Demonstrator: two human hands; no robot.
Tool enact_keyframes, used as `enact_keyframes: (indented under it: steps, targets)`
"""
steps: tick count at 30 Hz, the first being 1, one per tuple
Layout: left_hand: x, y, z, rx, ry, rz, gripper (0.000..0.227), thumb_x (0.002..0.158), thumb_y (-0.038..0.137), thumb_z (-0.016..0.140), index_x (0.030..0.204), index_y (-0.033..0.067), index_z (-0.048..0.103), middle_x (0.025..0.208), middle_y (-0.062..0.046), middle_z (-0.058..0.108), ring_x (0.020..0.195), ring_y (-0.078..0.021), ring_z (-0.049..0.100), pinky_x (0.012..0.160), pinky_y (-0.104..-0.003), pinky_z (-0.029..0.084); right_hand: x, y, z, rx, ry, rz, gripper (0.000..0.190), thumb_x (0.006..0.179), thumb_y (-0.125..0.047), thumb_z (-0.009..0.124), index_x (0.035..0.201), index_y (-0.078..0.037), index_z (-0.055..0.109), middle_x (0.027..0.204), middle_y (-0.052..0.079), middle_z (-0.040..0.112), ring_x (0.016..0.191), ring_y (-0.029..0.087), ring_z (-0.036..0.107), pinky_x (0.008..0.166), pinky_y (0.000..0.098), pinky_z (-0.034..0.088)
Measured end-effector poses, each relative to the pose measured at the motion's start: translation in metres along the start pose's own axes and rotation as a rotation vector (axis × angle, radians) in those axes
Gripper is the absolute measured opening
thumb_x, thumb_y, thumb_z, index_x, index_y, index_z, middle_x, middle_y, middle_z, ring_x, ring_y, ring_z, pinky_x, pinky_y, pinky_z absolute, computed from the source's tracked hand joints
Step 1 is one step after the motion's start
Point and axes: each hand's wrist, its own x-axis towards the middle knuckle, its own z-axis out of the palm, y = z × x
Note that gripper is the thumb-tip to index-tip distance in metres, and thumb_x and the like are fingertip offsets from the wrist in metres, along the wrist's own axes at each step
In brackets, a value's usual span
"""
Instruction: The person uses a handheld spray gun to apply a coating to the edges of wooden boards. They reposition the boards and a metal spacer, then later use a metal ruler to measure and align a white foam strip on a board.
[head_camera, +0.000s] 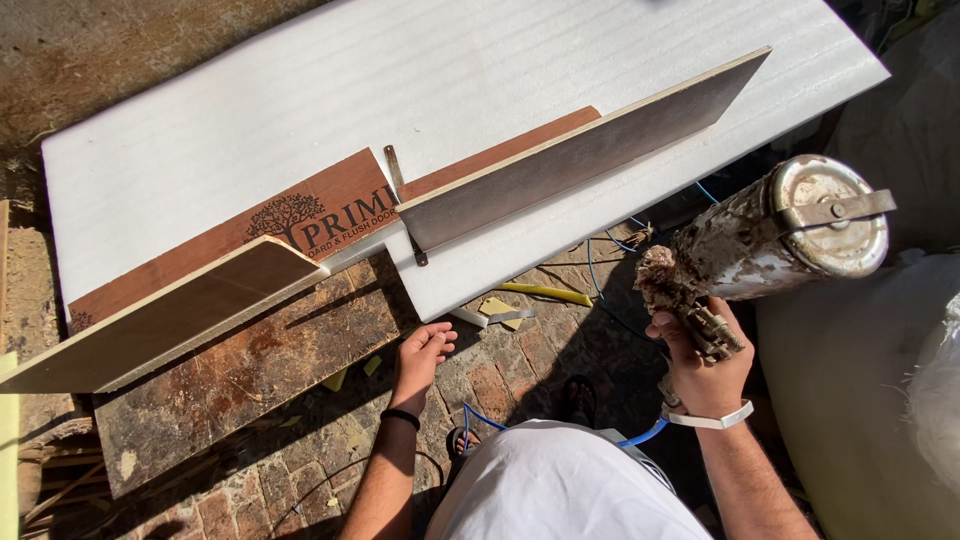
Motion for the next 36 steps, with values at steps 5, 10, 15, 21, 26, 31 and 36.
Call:
enact_keyframes:
  steps: [5, 10, 15, 21, 26, 31, 36]
  targets:
    - [-0.008, 0.001, -0.008, 0.004, 0.019, -0.027, 0.028, 0.101, 0.016, 0.056, 0.122, 0.0093, 0.073, 0.111, -0.003, 0.079, 0.092, -0.0105, 0.07, 0.078, -0.028, 0.053, 0.004, -0.001, 0.002, 0.092, -0.042, 0.002, 0.02, 0.096, -0.004, 0.074, 0.113, 0.003, 0.065, 0.102, 0.009, 0.074, 0.086, 0.015, 0.072, 0.079, 0.0286, 0.061]
    - [-0.019, 0.005, -0.015, -0.061, 0.027, 0.02, 0.028, 0.101, 0.018, 0.057, 0.122, 0.0082, 0.072, 0.112, -0.005, 0.078, 0.094, -0.0126, 0.068, 0.081, -0.029, 0.053, -0.002, 0.003, 0.022, 0.076, -0.141, 0.02, 0.02, 0.095, -0.004, 0.074, 0.111, 0.004, 0.065, 0.098, 0.01, 0.074, 0.084, 0.015, 0.072, 0.078, 0.0287, 0.06]
    - [-0.032, 0.009, -0.023, -0.055, 0.071, -0.019, 0.03, 0.1, 0.021, 0.057, 0.123, 0.0099, 0.072, 0.113, -0.004, 0.078, 0.096, -0.0119, 0.07, 0.084, -0.029, 0.053, -0.004, 0.001, 0.039, 0.095, -0.256, 0.042, 0.025, 0.092, -0.005, 0.074, 0.115, 0.001, 0.066, 0.096, 0.008, 0.074, 0.083, 0.013, 0.072, 0.075, 0.0274, 0.06]
    - [-0.041, -0.009, -0.032, -0.108, 0.115, 0.004, 0.031, 0.1, 0.018, 0.056, 0.123, 0.0068, 0.073, 0.112, -0.008, 0.078, 0.094, -0.0149, 0.07, 0.081, -0.03, 0.054, -0.004, 0.002, 0.053, 0.015, -0.343, 0.006, 0.02, 0.093, -0.006, 0.076, 0.11, 0.002, 0.068, 0.094, 0.008, 0.076, 0.082, 0.014, 0.072, 0.074, 0.0272, 0.059]
    - [-0.042, -0.023, -0.041, -0.085, 0.157, -0.044, 0.032, 0.098, 0.019, 0.056, 0.124, 0.0084, 0.072, 0.113, -0.007, 0.078, 0.094, -0.014, 0.071, 0.08, -0.029, 0.055, -0.004, 0.006, 0.065, 0.071, -0.417, 0.051, 0.021, 0.093, -0.006, 0.076, 0.109, 0.002, 0.067, 0.095, 0.009, 0.076, 0.084, 0.014, 0.073, 0.076, 0.0277, 0.061]
    - [-0.043, -0.028, -0.044, -0.097, 0.173, -0.071, 0.032, 0.098, 0.021, 0.056, 0.124, 0.0094, 0.072, 0.113, -0.006, 0.078, 0.094, -0.0134, 0.071, 0.08, -0.029, 0.056, -0.003, 0.004, 0.069, 0.102, -0.442, 0.069, 0.024, 0.091, -0.006, 0.075, 0.112, 0.002, 0.066, 0.097, 0.008, 0.076, 0.085, 0.014, 0.073, 0.076, 0.0276, 0.061]
    - [-0.041, -0.023, -0.037, -0.159, 0.137, -0.016, 0.032, 0.098, 0.019, 0.059, 0.124, 0.007, 0.073, 0.113, -0.008, 0.078, 0.095, -0.0145, 0.071, 0.08, -0.03, 0.055, 0.003, -0.003, 0.056, -0.032, -0.352, -0.019, 0.021, 0.093, -0.002, 0.073, 0.112, 0.002, 0.067, 0.099, 0.009, 0.076, 0.084, 0.015, 0.073, 0.075, 0.0283, 0.06]
